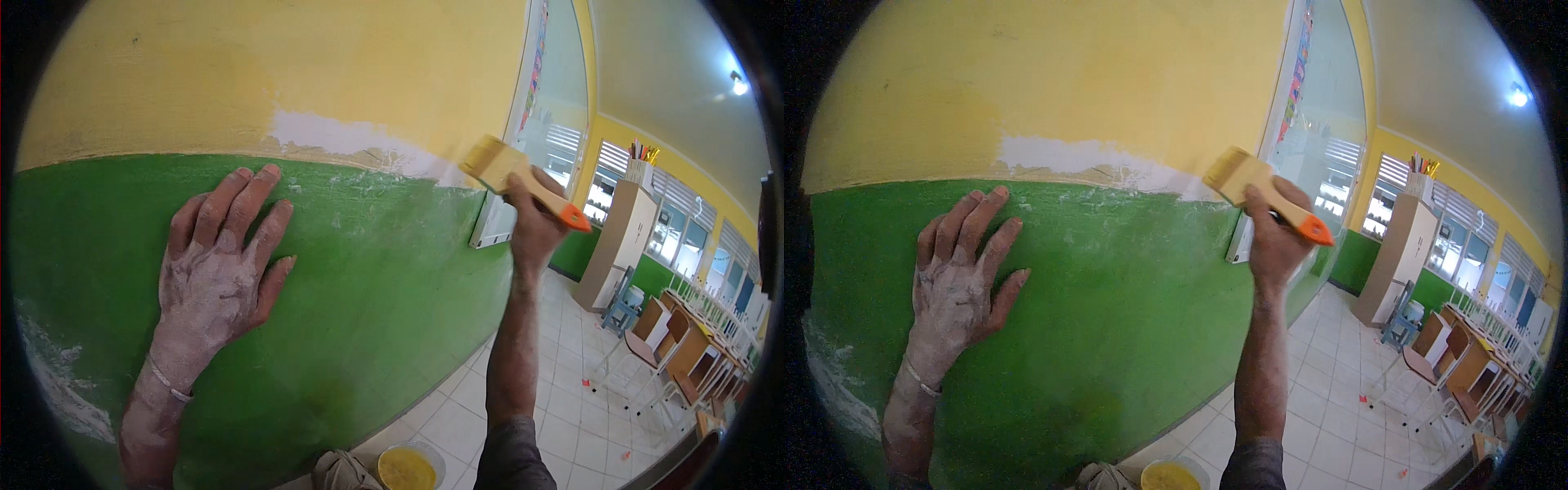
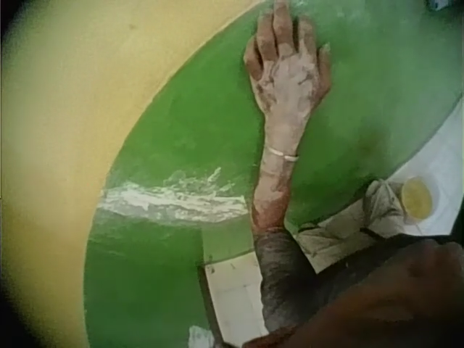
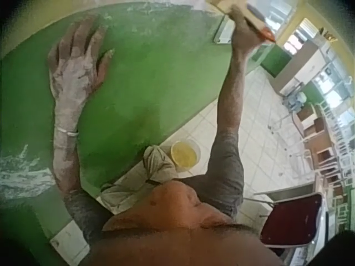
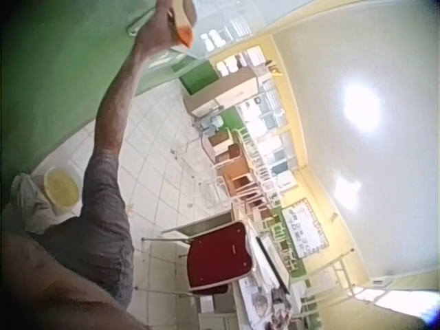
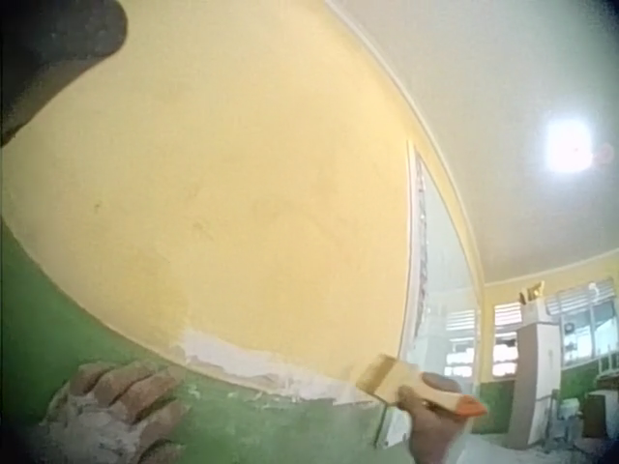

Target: Painting a wall with a paint brush while transitioning between yellow and green sections.

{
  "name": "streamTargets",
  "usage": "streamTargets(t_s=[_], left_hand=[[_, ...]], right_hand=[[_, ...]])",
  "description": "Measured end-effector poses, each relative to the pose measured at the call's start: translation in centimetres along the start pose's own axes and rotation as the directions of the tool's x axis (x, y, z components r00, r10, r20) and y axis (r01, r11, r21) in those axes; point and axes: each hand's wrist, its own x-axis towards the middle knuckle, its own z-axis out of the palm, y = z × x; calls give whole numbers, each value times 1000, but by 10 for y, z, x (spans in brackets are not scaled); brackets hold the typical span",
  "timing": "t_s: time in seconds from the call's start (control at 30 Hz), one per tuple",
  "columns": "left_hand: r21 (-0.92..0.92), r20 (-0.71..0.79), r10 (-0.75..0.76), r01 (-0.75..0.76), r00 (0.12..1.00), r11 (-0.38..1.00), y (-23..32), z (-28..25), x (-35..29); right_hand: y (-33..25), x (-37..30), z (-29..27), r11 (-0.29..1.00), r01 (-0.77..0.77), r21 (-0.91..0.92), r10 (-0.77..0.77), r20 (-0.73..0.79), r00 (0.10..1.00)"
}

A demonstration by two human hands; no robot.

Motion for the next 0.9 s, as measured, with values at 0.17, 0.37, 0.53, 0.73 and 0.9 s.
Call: streamTargets(t_s=[0.17, 0.37, 0.53, 0.73, 0.9], left_hand=[[15, 17, -9, 8, 1000, 1000, -2, -6, -3], [12, 12, -11, 11, 1000, 1000, -3, -3, -3], [-1, 18, -3, 3, 1000, 1000, 0, -4, 1], [19, 10, -14, 14, 1000, 1000, -2, -2, -4], [12, 18, -17, 17, 1000, 1000, -1, -1, -2]], right_hand=[[-24, 25, -22, 987, -36, 154, 45, -55, 997], [-2, 35, -39, 986, -167, 19, 168, -194, 967], [29, 35, -46, 957, -277, 84, 290, -227, 930], [32, 28, -21, 933, -344, 109, 357, -151, 922], [27, 17, -2, 952, -305, 18, 304, -157, 940]])
